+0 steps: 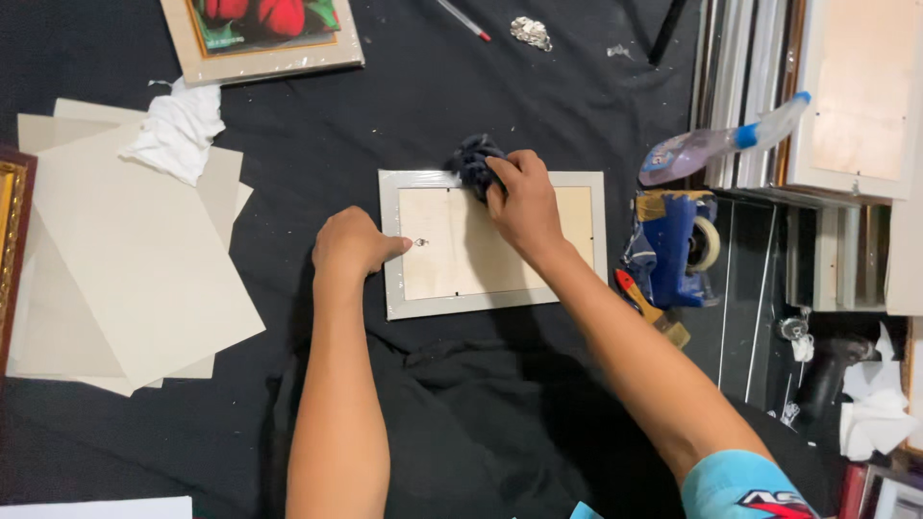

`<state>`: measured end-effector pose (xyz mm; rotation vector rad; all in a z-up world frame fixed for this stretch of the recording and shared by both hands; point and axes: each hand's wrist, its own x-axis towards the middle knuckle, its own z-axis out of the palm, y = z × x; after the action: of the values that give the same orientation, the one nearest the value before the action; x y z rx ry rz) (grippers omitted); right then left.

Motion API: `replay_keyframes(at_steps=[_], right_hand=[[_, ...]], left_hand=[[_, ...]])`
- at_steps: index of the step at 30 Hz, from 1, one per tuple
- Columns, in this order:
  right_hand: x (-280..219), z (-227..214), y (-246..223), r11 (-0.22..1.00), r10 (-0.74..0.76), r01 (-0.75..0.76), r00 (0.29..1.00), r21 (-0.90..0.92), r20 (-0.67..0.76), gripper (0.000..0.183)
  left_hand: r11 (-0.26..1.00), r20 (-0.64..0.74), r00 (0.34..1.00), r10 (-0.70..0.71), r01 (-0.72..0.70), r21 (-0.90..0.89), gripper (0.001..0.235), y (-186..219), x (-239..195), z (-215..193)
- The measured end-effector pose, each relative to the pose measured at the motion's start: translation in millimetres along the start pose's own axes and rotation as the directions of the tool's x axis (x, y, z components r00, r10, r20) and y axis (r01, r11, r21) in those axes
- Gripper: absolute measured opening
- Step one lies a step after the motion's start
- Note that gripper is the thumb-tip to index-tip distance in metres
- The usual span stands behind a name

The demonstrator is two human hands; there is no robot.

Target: The person wipes the front and back surfaces of a framed picture with a cloth, then uses a brush to dust the back. The person repeats wiping and brushing on the same frame multiple times.

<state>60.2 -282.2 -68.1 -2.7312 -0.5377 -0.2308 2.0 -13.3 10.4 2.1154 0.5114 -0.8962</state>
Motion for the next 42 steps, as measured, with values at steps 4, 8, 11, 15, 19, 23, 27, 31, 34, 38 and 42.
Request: replay_keyframes(at_steps=[4, 8, 11, 15, 19, 23, 27, 31, 34, 38, 42], right_hand=[[-26, -24, 78, 0.940, -0.096, 0.103, 0.995, -0.324, 0.039, 0.026], [-74, -37, 186, 0.894, 0.064, -0.023, 0.995, -0.447, 0.077, 0.025], [-101, -63, 165, 0.938, 0.193, -0.132, 0.967, -0.322, 0.167, 0.029], [-181, -64, 150, 0.961, 0.074, 0.038, 0.919, -0.274, 0.387, 0.030], [-172, -106, 119, 0.876, 0.475, -0.254, 0.595, -0.409, 0.648, 0.032], [-157, -111, 132, 0.814, 0.580, -0.355, 0.539, -0.460, 0.610, 0.041], [-155, -84, 134, 0.787, 0.614, -0.560, 0.663, -0.261, 0.429, 0.061], [-124, -106, 89, 0.703, 0.619, -0.709, 0.568, -0.060, 0.543, 0.062], [-142, -53, 154, 0.781, 0.584, -0.590, 0.576, -0.204, 0.572, 0.061], [-136, -69, 144, 0.771, 0.593, -0.602, 0.564, -0.205, 0.575, 0.057], [-132, -82, 150, 0.815, 0.575, -0.540, 0.797, -0.210, 0.182, 0.036]], left_hand=[[0.999, -0.076, 0.996, -0.039, 0.039, 0.000, 0.070, 8, -5, 7], [1.000, -0.141, 0.990, -0.009, 0.011, 0.012, 0.055, -8, 10, 21], [1.000, -0.152, 0.988, -0.013, 0.013, -0.003, 0.042, -10, 19, 25], [1.000, -0.169, 0.986, -0.011, 0.013, 0.012, 0.040, -12, 21, 27], [1.000, -0.235, 0.972, 0.023, -0.026, -0.012, 0.031, -10, 21, 32], [1.000, -0.348, 0.938, -0.014, 0.017, 0.006, 0.063, -11, 31, 57], [0.998, -0.362, 0.931, -0.052, 0.033, -0.058, 0.068, -17, 33, 79], [0.995, -0.333, 0.942, -0.046, 0.013, -0.102, 0.073, -13, 12, 81], [0.987, -0.327, 0.943, -0.064, 0.011, -0.162, 0.081, -12, 3, 77], [0.942, -0.277, 0.960, -0.043, -0.054, -0.333, 0.090, -3, -18, 66], [0.758, -0.286, 0.958, 0.013, -0.196, -0.622, 0.057, -27, 22, 79]])
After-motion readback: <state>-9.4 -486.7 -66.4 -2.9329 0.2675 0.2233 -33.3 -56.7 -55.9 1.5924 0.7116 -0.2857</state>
